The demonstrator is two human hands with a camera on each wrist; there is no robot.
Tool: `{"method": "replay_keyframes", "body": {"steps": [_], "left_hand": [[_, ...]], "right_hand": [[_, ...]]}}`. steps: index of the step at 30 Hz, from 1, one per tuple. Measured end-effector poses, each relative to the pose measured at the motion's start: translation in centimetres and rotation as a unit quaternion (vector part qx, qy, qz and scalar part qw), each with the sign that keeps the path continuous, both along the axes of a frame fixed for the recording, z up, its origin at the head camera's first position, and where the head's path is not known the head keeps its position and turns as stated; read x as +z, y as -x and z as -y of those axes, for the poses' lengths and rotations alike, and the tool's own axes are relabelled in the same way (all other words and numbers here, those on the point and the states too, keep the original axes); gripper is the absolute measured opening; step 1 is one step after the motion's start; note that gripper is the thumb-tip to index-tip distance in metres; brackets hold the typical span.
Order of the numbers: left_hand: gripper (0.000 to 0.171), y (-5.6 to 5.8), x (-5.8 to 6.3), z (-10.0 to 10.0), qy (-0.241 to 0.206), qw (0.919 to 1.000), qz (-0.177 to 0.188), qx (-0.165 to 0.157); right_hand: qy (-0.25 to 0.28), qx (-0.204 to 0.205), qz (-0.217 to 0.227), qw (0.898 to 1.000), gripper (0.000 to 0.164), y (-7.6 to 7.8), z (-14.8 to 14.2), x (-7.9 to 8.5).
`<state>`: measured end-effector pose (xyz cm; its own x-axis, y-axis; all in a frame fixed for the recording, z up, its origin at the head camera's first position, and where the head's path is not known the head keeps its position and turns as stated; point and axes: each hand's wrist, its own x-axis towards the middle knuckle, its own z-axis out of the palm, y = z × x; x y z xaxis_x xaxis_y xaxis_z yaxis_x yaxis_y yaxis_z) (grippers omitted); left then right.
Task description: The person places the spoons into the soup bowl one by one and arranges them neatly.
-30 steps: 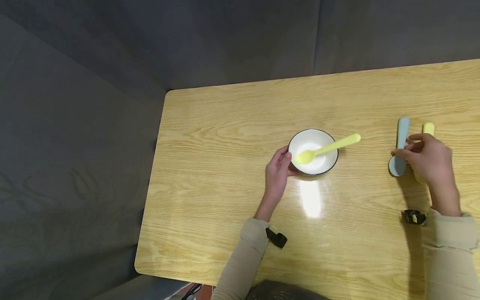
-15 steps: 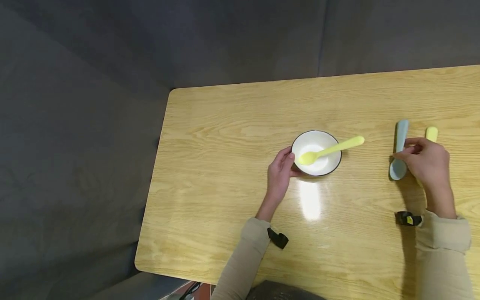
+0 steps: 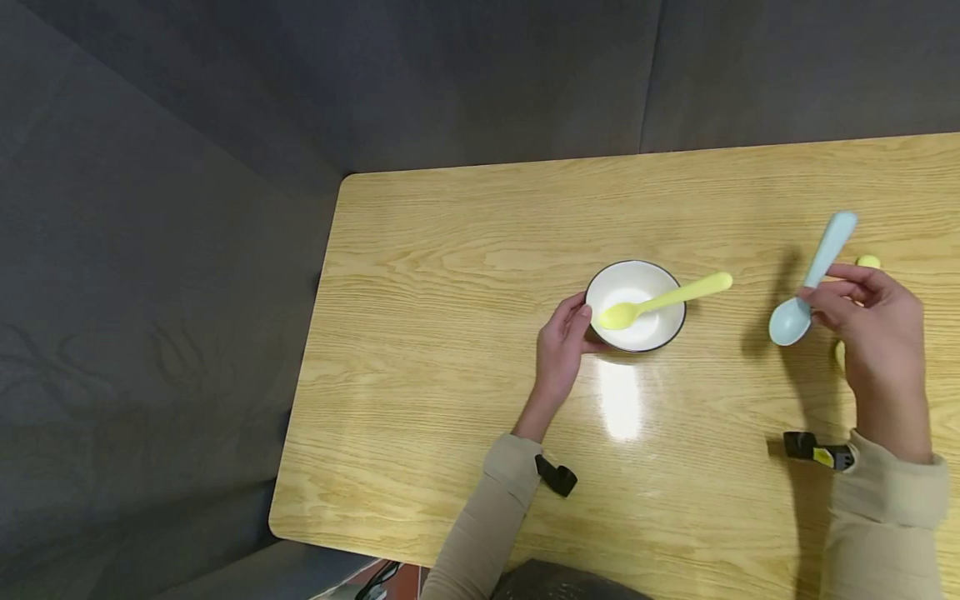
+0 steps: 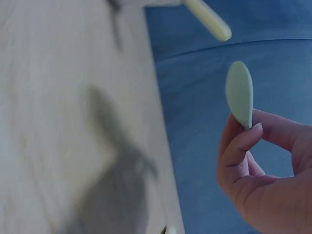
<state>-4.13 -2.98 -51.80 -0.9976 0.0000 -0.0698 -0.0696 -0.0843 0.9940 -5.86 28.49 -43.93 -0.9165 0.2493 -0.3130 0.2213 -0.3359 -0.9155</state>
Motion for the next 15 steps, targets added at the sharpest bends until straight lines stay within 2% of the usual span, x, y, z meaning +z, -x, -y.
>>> {"method": "replay_keyframes", "body": {"steps": [5,15], "left_hand": [[0.043,0.0,0.0,0.0,0.007,0.9999,0.006,0.004],[0.041,0.1,-0.2,-0.1,-0.001,1.0,0.001,0.004]], "right_hand": [[0.089,-0.015,-0.044,0.995,0.024,-0.2,0.7,0.7],[0.168,-0.038,-0.082,0.982,0.03,-0.7,2.1,1.8]]}}
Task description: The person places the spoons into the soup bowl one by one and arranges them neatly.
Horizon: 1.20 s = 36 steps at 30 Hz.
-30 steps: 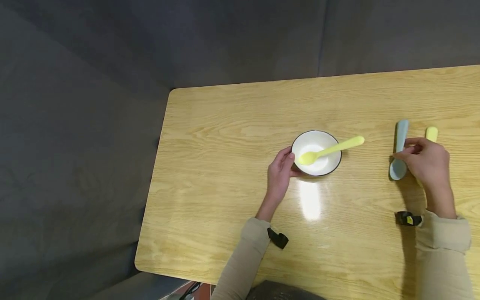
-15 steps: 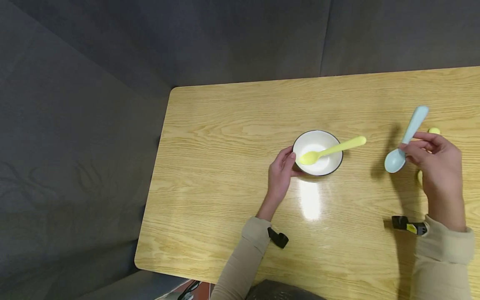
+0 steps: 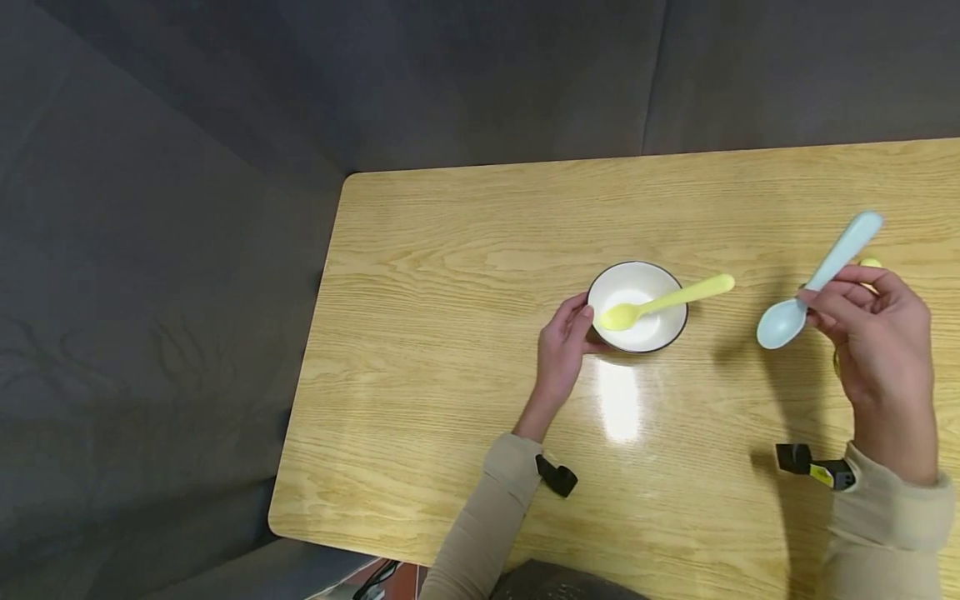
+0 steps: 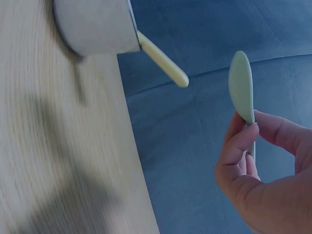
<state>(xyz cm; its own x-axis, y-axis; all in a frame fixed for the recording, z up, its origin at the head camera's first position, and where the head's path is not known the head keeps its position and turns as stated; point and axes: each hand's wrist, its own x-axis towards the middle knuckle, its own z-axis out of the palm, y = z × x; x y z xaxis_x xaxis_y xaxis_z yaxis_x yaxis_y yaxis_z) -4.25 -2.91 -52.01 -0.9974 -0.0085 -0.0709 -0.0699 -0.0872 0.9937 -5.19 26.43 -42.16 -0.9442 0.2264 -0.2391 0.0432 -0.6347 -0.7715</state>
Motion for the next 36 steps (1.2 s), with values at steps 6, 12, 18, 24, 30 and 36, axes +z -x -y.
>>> {"method": "replay_keyframes", "body": {"steps": [6,12,18,24,30,36], "left_hand": [[0.04,0.1,0.1,0.0,-0.001,1.0,-0.003,-0.003],[0.041,0.1,0.1,0.0,-0.002,1.0,0.003,-0.003],[0.041,0.0,0.3,0.0,-0.011,0.9999,0.003,-0.003],[0.039,0.0,0.3,0.0,-0.011,0.9999,0.004,0.003],[0.039,-0.1,0.3,0.0,-0.02,0.9998,0.001,-0.001],[0.04,-0.1,0.4,0.0,-0.021,0.9998,0.005,0.003]], "right_hand": [[0.026,0.006,-0.028,0.999,0.03,-0.3,0.9,0.4],[0.038,0.026,-0.045,0.998,0.03,-0.5,2.0,0.4],[0.063,0.044,-0.049,0.996,0.03,-0.5,2.9,0.4],[0.057,0.059,-0.068,0.994,0.027,-0.5,4.3,0.3],[0.037,0.069,-0.068,0.995,0.021,-0.5,5.3,0.1],[0.031,0.071,-0.059,0.995,0.02,-0.5,5.6,-0.2]]}}
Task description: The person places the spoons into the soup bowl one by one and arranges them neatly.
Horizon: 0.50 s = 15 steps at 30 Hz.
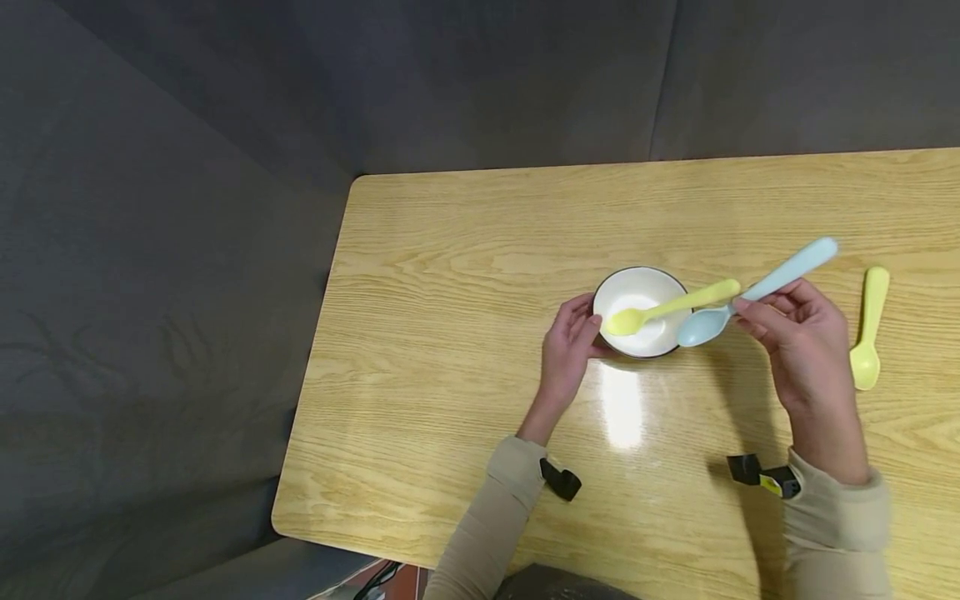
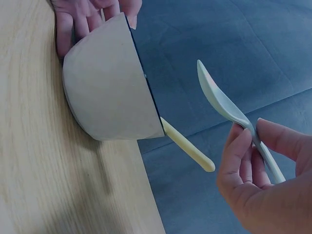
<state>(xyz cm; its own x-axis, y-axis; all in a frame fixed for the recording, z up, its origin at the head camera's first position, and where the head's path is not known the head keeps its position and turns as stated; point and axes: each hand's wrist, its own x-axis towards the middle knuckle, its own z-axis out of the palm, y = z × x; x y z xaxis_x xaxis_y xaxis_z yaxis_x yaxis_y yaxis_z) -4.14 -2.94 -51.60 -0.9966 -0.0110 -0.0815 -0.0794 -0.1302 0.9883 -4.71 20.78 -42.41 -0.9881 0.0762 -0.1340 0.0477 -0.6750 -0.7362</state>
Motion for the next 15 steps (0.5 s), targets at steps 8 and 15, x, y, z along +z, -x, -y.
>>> {"method": "replay_keyframes", "body": {"steps": [8,15], "left_hand": [[0.053,-0.1,0.06,0.0,-0.031,0.9995,-0.01,0.001],[0.068,-0.21,0.08,0.12,-0.043,0.9988,-0.013,-0.019]], "right_hand": [[-0.012,0.003,0.018,1.0,0.015,0.09,0.38,-0.28],[-0.021,0.003,0.023,1.0,0.013,0.19,0.54,-0.63]]}}
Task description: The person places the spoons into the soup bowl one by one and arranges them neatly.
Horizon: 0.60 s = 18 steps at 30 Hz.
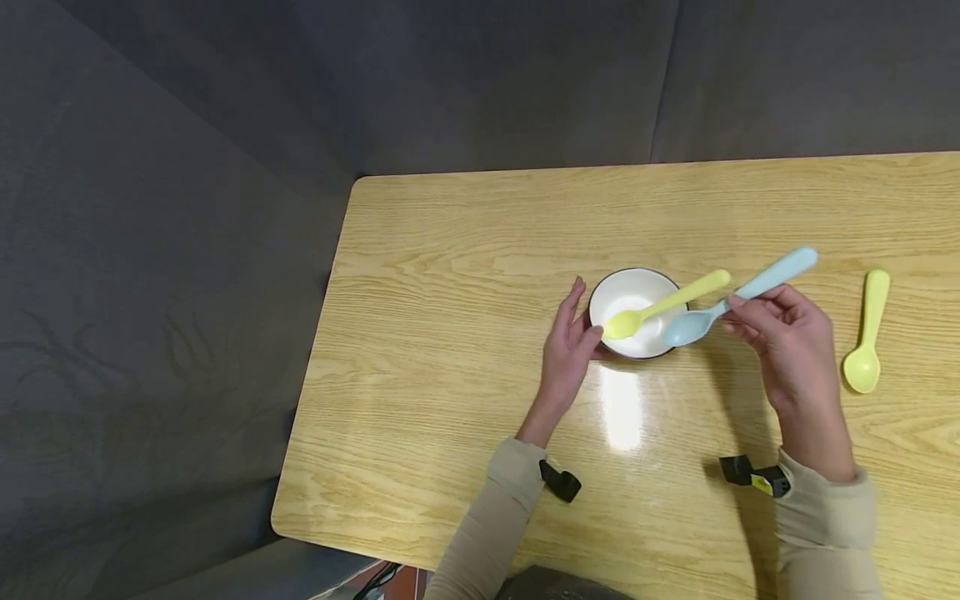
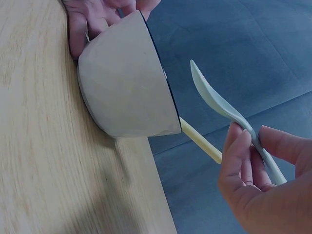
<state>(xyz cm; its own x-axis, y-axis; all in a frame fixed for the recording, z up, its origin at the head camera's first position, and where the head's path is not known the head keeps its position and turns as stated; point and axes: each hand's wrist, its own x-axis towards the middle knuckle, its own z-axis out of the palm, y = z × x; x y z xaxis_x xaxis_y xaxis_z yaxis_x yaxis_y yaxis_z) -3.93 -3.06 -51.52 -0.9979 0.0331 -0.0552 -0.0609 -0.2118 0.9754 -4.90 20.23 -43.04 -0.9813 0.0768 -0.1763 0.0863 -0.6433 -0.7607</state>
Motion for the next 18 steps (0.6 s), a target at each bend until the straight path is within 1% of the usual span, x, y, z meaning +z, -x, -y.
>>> {"method": "replay_keyframes", "body": {"steps": [4,7,14,18], "left_hand": [[0.064,0.02,0.12,0.06,0.018,0.9998,0.001,-0.009],[0.061,0.03,0.13,0.07,0.028,0.9996,0.005,-0.009],[0.056,0.09,-0.07,0.06,0.027,0.9996,0.0,-0.004],[0.053,0.08,-0.04,0.12,0.04,0.9992,0.0,-0.002]], "right_hand": [[0.0,0.007,-0.006,1.0,0.018,0.03,0.17,-0.15],[0.0,0.012,-0.01,1.0,0.019,0.08,0.34,-0.24],[-0.01,0.01,-0.007,1.0,0.019,0.12,0.52,-0.56],[-0.013,0.012,-0.002,1.0,0.02,0.14,0.73,-0.82]]}}
